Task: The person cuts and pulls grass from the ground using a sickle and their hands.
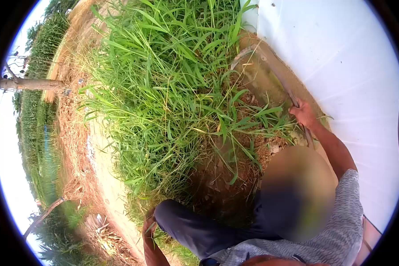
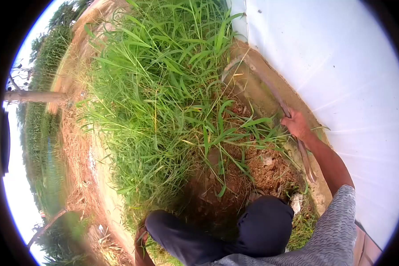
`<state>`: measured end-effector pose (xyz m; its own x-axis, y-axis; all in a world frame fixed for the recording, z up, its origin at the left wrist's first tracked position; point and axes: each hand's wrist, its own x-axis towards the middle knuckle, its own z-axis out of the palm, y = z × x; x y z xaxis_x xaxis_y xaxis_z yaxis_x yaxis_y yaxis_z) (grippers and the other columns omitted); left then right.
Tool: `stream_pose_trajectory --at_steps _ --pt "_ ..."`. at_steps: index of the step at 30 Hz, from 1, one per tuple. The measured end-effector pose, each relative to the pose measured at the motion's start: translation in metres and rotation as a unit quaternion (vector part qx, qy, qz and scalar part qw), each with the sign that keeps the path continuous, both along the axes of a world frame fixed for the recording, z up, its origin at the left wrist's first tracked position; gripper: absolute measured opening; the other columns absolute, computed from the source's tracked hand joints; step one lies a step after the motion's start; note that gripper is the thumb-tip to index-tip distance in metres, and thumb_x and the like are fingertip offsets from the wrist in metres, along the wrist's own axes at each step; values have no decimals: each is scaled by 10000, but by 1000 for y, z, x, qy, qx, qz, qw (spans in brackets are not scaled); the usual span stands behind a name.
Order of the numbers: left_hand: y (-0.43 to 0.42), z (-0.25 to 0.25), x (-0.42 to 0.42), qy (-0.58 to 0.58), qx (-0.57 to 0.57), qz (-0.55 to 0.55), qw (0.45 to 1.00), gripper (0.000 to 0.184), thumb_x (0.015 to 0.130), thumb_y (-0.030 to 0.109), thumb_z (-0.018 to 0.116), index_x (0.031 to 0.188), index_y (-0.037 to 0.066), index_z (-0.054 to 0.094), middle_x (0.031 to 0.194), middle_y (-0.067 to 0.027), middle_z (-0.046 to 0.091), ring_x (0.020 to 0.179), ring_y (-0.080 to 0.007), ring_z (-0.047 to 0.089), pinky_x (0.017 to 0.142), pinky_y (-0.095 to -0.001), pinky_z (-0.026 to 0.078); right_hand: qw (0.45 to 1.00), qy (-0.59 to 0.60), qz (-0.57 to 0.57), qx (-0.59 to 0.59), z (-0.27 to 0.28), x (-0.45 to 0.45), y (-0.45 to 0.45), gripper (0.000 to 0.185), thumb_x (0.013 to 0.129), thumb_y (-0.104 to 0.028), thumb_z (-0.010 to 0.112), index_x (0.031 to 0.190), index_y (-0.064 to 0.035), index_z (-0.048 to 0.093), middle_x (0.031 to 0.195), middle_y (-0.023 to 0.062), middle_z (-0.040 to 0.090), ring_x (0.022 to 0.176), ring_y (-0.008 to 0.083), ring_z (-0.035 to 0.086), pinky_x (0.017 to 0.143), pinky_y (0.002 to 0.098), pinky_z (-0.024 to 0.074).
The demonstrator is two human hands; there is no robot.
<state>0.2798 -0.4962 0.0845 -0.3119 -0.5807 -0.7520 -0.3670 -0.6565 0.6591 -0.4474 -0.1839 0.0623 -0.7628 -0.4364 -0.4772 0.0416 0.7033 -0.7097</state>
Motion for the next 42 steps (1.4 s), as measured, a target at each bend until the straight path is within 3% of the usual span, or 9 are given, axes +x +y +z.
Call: stream_pose_trajectory --at_steps 1,22,25,28,32,34,35,37,42 --pt "8 7 -24 -110 -134 -83 981 375 965 259 491 1201 -28 541 1071 -88 641 914 -196 619 809 -312 516 1000 -3 9 1 -5 -15 -6 170 777 -131 630 877 -17 551 636 61 512 563 161 505 565 341 441" --pt "50 205 -288 -81 69 119 987 309 908 220 525 1038 -26 658 940 -141 684 899 -212 636 832 -304 487 997 -68 -14 -35 -40 -51 -18 173 868 -153 632 882 -72 480 580 7 458 431 100 478 367 287 381" --pt "13 177 -328 -19 109 -175 978 292 900 203 531 1069 -1 653 1015 -157 665 941 -226 633 851 -324 488 997 -72 -37 -18 -35 -48 -22 163 867 -157 637 892 -80 496 577 0 460 423 91 463 362 274 368" --pt "-29 90 -374 -34 -47 -621 782 257 872 128 547 1097 65 653 1178 -172 618 1005 -290 629 868 -380 501 998 -52 -39 -6 -35 -45 -22 172 863 -170 647 908 -79 508 576 -10 464 422 82 458 359 262 365" --pt "-4 3 -458 -36 -182 -861 474 482 824 85 557 1302 84 495 1265 -173 549 1146 -363 544 990 -450 442 999 -23 -26 9 -29 -46 -21 190 858 -174 660 952 -66 534 593 -8 487 426 81 470 362 253 378" --pt "11 -53 -478 108 -398 -836 363 546 861 143 570 1382 121 407 1426 -146 400 1276 -344 439 1072 -462 380 999 -15 -30 3 -29 -47 -21 200 856 -170 665 973 -61 545 600 -5 495 427 82 473 362 251 381" --pt "23 -100 -484 28 -665 -738 108 564 876 179 577 1404 139 385 1469 -131 332 1330 -341 366 1098 -488 343 999 -23 -29 -19 -27 -46 -20 219 850 -167 676 988 -53 551 606 -4 500 434 81 478 366 250 385" --pt "30 -139 -504 -41 -837 -520 -166 582 890 215 584 1426 156 363 1513 -116 264 1383 -338 292 1125 -514 306 998 -28 -38 -43 -28 -45 -16 238 845 -164 688 1004 -45 557 612 -2 506 440 81 483 370 248 390" --pt "19 -128 -580 -189 -805 -497 -263 671 915 454 529 1482 194 282 1548 -107 207 1439 -343 123 1167 -558 147 997 42 -1 -60 -39 -42 8 418 850 -167 702 1200 -5 542 641 5 521 507 112 531 443 277 447"
